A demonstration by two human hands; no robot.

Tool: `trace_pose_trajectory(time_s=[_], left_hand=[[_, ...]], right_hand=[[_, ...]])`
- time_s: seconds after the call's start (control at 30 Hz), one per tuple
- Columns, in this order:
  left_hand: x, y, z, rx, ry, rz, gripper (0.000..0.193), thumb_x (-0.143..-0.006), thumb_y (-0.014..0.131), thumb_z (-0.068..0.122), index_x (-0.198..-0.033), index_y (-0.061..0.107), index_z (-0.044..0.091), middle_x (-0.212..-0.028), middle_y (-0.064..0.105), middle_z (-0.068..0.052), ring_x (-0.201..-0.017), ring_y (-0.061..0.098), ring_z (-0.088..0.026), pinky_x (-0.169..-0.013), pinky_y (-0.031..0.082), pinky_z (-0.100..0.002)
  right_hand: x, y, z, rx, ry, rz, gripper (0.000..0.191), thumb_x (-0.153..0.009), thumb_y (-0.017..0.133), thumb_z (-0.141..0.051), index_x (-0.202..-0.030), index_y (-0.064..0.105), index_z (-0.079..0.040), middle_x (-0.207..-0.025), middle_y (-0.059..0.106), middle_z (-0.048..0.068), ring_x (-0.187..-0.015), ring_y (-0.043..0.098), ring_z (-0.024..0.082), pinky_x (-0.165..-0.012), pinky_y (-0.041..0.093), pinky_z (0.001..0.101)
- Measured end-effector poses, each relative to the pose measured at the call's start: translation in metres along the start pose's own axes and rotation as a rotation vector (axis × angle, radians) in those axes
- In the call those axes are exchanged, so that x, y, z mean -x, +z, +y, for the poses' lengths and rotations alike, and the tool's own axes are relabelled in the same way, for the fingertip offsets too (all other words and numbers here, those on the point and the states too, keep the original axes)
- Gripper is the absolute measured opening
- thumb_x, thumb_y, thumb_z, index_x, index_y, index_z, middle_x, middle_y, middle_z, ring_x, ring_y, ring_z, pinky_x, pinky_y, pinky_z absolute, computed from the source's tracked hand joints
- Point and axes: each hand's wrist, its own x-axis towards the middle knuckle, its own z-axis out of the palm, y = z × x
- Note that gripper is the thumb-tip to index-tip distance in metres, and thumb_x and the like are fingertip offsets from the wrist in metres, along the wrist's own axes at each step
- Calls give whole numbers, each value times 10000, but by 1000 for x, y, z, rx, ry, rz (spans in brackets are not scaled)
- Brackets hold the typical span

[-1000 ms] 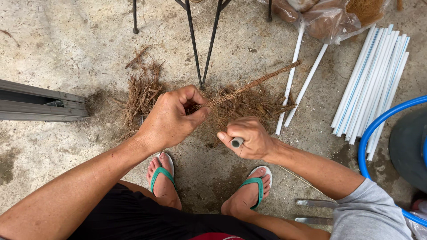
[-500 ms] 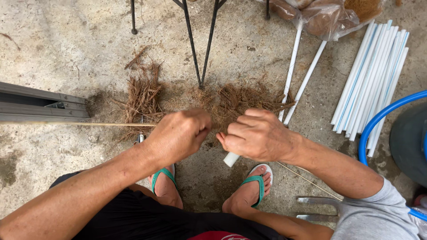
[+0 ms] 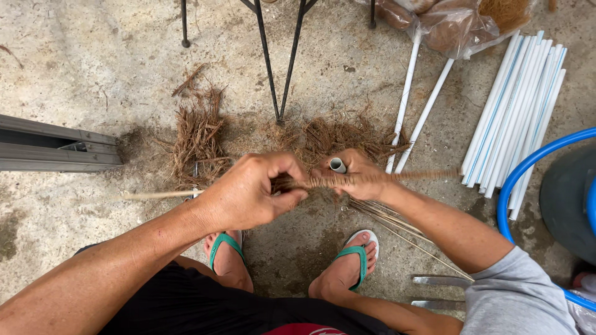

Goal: The person sits on the floor and weaves dried coconut fibers around a white plastic tube to form a broom handle. They repeatedly gather fibers, wrap them tightly around the tube, and adjust the bundle to maintain a consistent shape.

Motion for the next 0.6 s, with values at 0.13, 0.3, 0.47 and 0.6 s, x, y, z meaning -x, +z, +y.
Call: trace_pose_trajectory(time_s=[0.13,0.3,0.47,0.6], left_hand=[[0,-5,0,100,-166,86,80,-913,720,129,-951,679,71,-846,755,-58,-743,764,-129,-671,670,-284],[-1,-5,-3,-7,-168,242,150,-878,764,120,-967,700,17,-869,765,-103,-770,747,-199,-678,602,-365],[-1,0,-14,-104,-140,264,91,-875,748,97,-884,710,15,-860,765,-104,-731,773,-192,-614,617,-353],[-1,5,-24,-255,9,241,59,-878,718,24,-835,685,1,-886,722,-113,-723,756,-223,-607,632,-338]], right_hand=[[8,40,12,-170,50,185,461,-1029,569,-489,-708,596,-159,-541,559,-25,-415,531,69,-367,482,274],[3,67,-12,236,-58,353,546,-1026,657,-364,-572,446,-148,-462,431,-6,-383,366,130,-368,325,315],[-9,56,-68,740,-377,257,368,-993,738,-219,-706,528,-122,-559,555,6,-437,516,143,-418,391,323],[-12,46,-111,943,-442,142,223,-905,759,-171,-775,589,-108,-594,595,20,-481,574,165,-468,437,331]])
